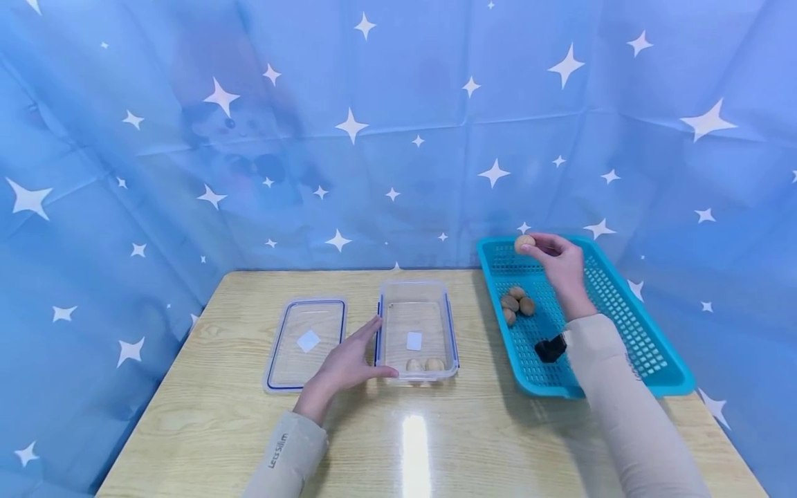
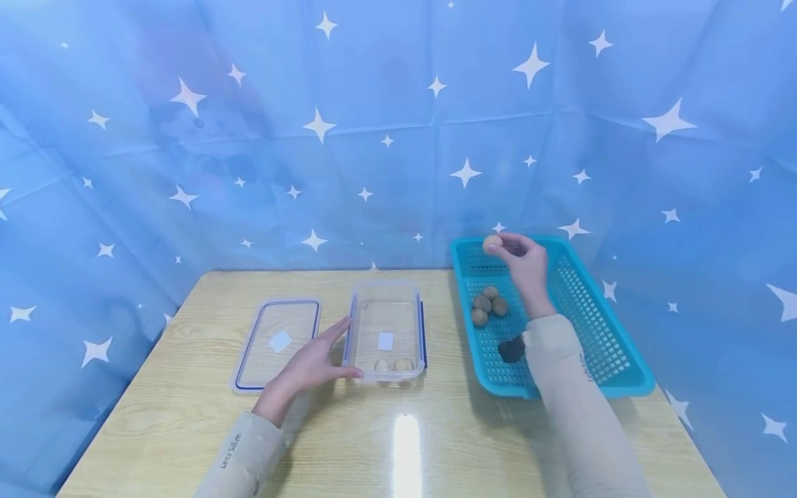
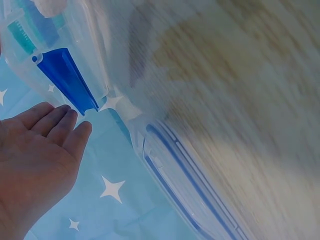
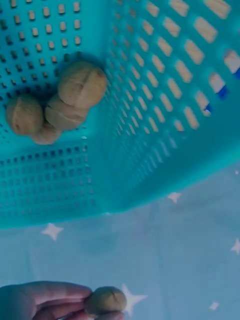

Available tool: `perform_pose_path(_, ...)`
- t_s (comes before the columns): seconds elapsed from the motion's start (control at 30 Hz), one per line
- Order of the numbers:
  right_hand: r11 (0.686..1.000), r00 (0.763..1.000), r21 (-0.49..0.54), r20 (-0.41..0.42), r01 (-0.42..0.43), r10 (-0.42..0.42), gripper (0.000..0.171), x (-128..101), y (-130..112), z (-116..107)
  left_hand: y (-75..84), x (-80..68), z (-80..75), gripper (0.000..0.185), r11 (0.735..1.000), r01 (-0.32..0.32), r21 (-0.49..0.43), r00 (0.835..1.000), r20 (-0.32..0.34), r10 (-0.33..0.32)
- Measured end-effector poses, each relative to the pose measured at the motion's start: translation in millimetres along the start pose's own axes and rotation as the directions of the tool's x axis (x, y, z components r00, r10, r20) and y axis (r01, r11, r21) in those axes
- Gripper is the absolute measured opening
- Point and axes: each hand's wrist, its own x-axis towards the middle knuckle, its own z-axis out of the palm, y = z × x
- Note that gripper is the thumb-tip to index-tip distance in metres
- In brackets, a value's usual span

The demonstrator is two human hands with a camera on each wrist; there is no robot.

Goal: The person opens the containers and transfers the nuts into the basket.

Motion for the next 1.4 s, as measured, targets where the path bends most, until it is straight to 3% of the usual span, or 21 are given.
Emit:
perform_pose_path(0.23, 0.998, 0.998, 0.025, 0.008, -0.055, 0.054, 0.056, 3.6, 15.5, -7.8, -0.1, 0.6, -0.1, 0.111, 1.000, -0.008, 0.004, 1.000, 0.000, 0.008)
perform_pose_path(0.47, 0.997, 0.997, 0.024, 0.024, -0.073, 0.073, 0.054, -7.6, 10.9, -16.7, -1.3, 1.4, 1.5, 0.111, 1.000, -0.012, 0.008, 1.000, 0.001, 0.012)
perform_pose_path(0.77, 0.992, 0.993, -0.039, 0.026, -0.117, 0.118, 0.058, 7.2, 57.7, -21.6, -2.4, 1.8, 4.8, 0.111, 1.000, -0.009, 0.013, 1.000, 0.003, 0.009)
perform_pose_path(0.93, 0.989, 0.990, -0.063, 0.039, -0.132, 0.135, 0.061, 8.0, 67.3, -21.3, -2.2, 1.2, 4.0, 0.111, 1.000, -0.003, 0.010, 1.000, 0.002, 0.003)
perform_pose_path(1.3, 0.966, 0.955, -0.026, 0.151, -0.256, 0.257, 0.058, 12.4, 78.9, -20.1, -3.5, 1.3, 1.4, 0.112, 1.000, -0.008, 0.019, 1.000, 0.003, 0.008)
perform_pose_path(1.4, 0.961, 0.947, -0.063, 0.165, -0.270, 0.277, 0.058, 13.7, 82.3, -20.0, -3.8, 1.2, 0.8, 0.112, 1.000, -0.007, 0.022, 1.000, 0.002, 0.007)
